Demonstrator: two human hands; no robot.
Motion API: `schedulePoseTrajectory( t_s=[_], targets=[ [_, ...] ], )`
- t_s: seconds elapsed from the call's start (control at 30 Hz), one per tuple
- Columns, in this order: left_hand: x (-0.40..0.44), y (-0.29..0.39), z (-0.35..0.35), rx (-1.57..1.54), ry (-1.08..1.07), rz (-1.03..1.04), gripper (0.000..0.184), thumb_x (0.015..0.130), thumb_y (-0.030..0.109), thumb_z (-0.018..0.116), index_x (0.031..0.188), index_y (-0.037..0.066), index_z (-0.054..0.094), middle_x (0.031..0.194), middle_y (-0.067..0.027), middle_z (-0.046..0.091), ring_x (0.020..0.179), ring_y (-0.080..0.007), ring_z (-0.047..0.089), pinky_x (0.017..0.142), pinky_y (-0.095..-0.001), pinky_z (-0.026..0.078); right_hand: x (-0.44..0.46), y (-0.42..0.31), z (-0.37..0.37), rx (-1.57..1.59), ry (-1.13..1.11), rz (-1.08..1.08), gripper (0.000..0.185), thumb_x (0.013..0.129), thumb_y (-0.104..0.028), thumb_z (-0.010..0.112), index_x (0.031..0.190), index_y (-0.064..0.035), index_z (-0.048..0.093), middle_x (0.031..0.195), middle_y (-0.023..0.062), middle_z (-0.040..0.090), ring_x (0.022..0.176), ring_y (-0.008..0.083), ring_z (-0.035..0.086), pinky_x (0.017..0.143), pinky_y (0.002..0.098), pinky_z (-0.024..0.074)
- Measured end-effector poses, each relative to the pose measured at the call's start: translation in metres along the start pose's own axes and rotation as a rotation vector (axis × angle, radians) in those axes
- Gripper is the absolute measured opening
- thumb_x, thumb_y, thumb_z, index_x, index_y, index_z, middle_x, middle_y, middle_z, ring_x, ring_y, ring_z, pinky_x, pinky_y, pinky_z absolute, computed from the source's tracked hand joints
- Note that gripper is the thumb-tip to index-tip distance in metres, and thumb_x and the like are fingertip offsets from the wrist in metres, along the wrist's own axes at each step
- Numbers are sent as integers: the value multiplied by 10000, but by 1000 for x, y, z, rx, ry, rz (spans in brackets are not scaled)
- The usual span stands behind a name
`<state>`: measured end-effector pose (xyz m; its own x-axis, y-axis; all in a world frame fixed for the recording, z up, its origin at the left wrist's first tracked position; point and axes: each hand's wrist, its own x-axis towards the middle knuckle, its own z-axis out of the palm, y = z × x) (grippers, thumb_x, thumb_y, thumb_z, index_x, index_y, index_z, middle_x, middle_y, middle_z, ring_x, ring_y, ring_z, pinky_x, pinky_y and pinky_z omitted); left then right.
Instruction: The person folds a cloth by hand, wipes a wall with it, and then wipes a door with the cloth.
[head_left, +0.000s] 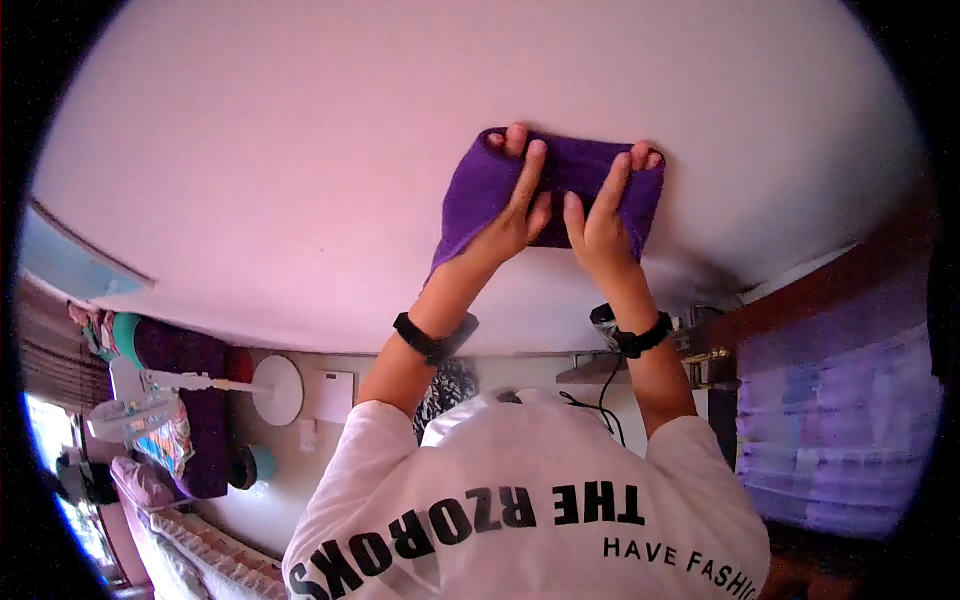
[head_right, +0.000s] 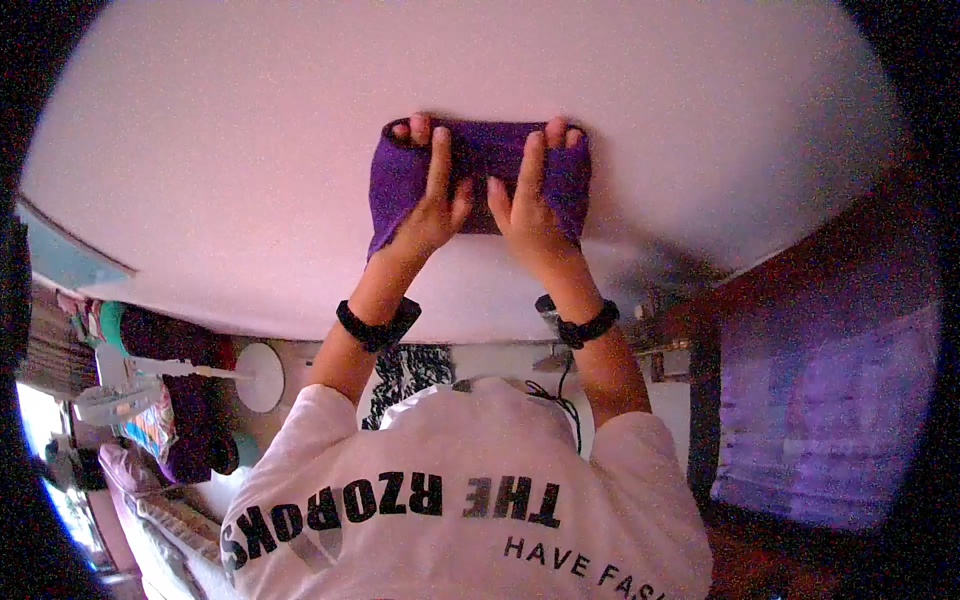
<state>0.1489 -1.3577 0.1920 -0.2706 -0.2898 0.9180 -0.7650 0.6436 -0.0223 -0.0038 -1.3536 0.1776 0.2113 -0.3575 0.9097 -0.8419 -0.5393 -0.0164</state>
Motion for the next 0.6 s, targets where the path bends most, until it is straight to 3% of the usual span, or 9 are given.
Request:
schedulePoseTrajectory(
  t_s=[0.1,0.17,0.23,0.47,0.53,0.6],
  targets=[
    [4,3,-8,-19,-50,-28,543,681,184,566,1167,3,405,1254,-182,343,1125,-326,359,904,-395,323,2,0,-1,20,3,-2,740,737,-199,559,1250,87,109,1282,323,145,1198,456,133,978,505,92],
    [6,2,-17,-7,-41,-33,538,687,174,558,1169,-5,402,1247,-186,352,1136,-315,352,917,-391,310,5,-3,-4,69,-39,-42,724,771,-134,493,1256,104,12,1318,297,23,1225,431,-29,986,475,-10],
    [5,2,-22,-24,-3,-75,542,689,164,554,1174,-15,392,1246,-190,351,1150,-323,335,925,-398,298,10,-8,-5,96,-39,-49,722,766,-119,497,1256,105,17,1317,298,27,1229,423,-20,988,475,4],
    [-14,-19,-28,127,21,-118,604,697,190,550,1199,-60,325,1262,-257,280,1163,-396,277,941,-438,256,27,-31,4,227,-35,-170,682,746,-82,508,1258,90,93,1293,305,147,1222,423,103,993,465,85],
    [-22,-23,-27,136,8,-127,611,699,198,548,1199,-68,319,1258,-269,276,1165,-403,270,943,-444,250,25,-31,7,158,-18,-186,685,718,-130,528,1262,42,149,1266,299,225,1171,443,221,978,489,140],
    [-24,-26,-24,153,34,-105,626,706,205,541,1204,-84,295,1259,-288,255,1171,-417,250,954,-455,228,26,-35,9,168,-1,-185,678,711,-120,530,1259,37,162,1258,299,239,1160,442,240,973,492,154]
  ],
)
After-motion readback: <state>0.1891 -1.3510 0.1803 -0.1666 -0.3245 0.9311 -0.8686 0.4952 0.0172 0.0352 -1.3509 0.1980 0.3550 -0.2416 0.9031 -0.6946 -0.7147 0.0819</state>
